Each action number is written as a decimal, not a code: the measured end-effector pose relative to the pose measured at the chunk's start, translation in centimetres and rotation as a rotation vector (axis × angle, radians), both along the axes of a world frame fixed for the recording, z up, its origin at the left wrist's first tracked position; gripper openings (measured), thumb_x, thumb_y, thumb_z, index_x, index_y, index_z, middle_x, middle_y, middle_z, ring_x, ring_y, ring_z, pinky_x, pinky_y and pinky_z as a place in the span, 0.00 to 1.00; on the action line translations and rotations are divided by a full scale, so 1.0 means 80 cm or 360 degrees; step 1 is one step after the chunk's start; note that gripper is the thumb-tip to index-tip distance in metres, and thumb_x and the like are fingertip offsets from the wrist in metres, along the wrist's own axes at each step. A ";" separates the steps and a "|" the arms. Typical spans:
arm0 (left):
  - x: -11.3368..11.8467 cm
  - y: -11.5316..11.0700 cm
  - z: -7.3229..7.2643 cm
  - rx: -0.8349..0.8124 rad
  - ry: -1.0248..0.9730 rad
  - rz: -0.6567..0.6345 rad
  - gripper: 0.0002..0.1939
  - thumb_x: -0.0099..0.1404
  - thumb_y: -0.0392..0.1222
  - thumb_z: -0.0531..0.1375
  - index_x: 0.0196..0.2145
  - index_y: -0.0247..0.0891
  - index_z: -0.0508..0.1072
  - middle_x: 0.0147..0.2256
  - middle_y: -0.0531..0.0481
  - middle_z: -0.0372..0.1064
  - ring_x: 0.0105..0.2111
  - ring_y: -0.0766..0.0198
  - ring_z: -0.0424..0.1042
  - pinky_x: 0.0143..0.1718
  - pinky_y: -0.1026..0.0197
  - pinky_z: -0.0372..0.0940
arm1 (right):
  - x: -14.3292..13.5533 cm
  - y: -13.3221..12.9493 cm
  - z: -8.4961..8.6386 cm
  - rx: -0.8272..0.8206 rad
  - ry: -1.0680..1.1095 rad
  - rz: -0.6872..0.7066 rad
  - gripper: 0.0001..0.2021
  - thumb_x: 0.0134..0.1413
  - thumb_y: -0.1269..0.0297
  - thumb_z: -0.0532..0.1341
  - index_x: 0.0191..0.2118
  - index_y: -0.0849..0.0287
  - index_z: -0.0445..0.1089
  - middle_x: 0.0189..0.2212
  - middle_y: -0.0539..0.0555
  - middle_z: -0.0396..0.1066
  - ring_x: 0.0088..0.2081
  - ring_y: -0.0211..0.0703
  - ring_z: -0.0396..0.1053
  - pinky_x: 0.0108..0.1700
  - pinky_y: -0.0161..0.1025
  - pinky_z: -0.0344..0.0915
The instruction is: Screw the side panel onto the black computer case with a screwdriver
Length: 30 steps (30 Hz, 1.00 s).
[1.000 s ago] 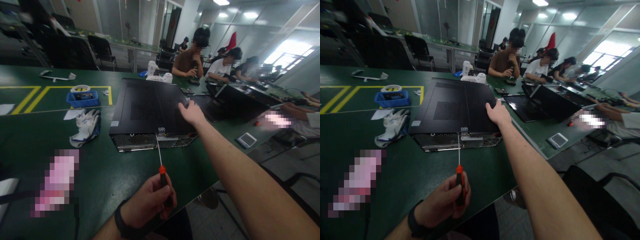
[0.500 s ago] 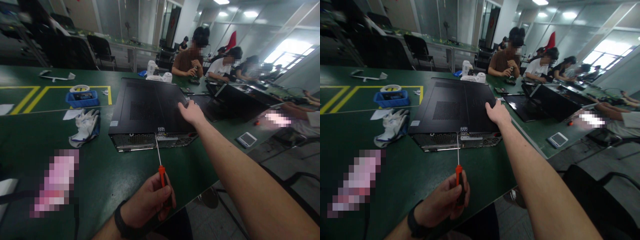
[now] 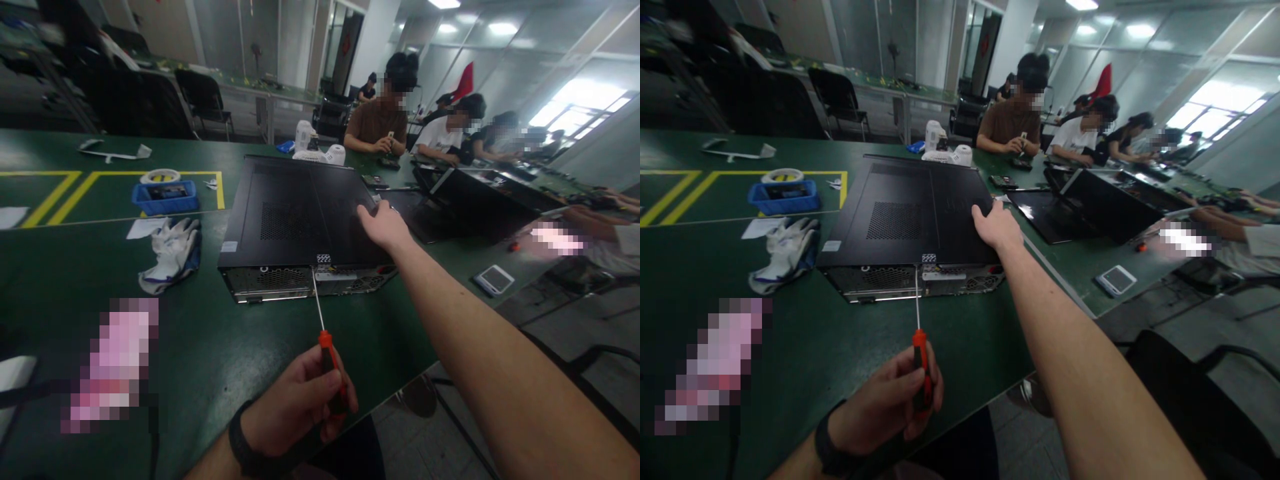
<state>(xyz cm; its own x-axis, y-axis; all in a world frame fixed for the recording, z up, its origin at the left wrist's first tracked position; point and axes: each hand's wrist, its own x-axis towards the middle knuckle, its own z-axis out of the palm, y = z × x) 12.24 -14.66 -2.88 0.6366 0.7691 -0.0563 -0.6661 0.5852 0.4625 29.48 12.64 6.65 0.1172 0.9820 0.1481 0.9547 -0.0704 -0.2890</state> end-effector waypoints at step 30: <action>-0.001 0.002 -0.001 -0.0037 -0.0062 -0.0072 0.14 0.63 0.45 0.64 0.42 0.31 0.74 0.33 0.44 0.77 0.20 0.71 0.73 0.20 0.72 0.65 | 0.002 0.003 -0.003 0.0020 -0.0016 0.0005 0.36 0.60 0.35 0.48 0.56 0.64 0.62 0.52 0.71 0.69 0.53 0.65 0.69 0.54 0.58 0.65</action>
<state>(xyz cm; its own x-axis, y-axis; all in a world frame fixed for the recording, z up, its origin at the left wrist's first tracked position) 12.18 -14.51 -2.97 0.6728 0.7383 -0.0486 -0.6559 0.6255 0.4225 29.63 12.84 6.44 0.1124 0.9804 0.1618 0.9579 -0.0636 -0.2800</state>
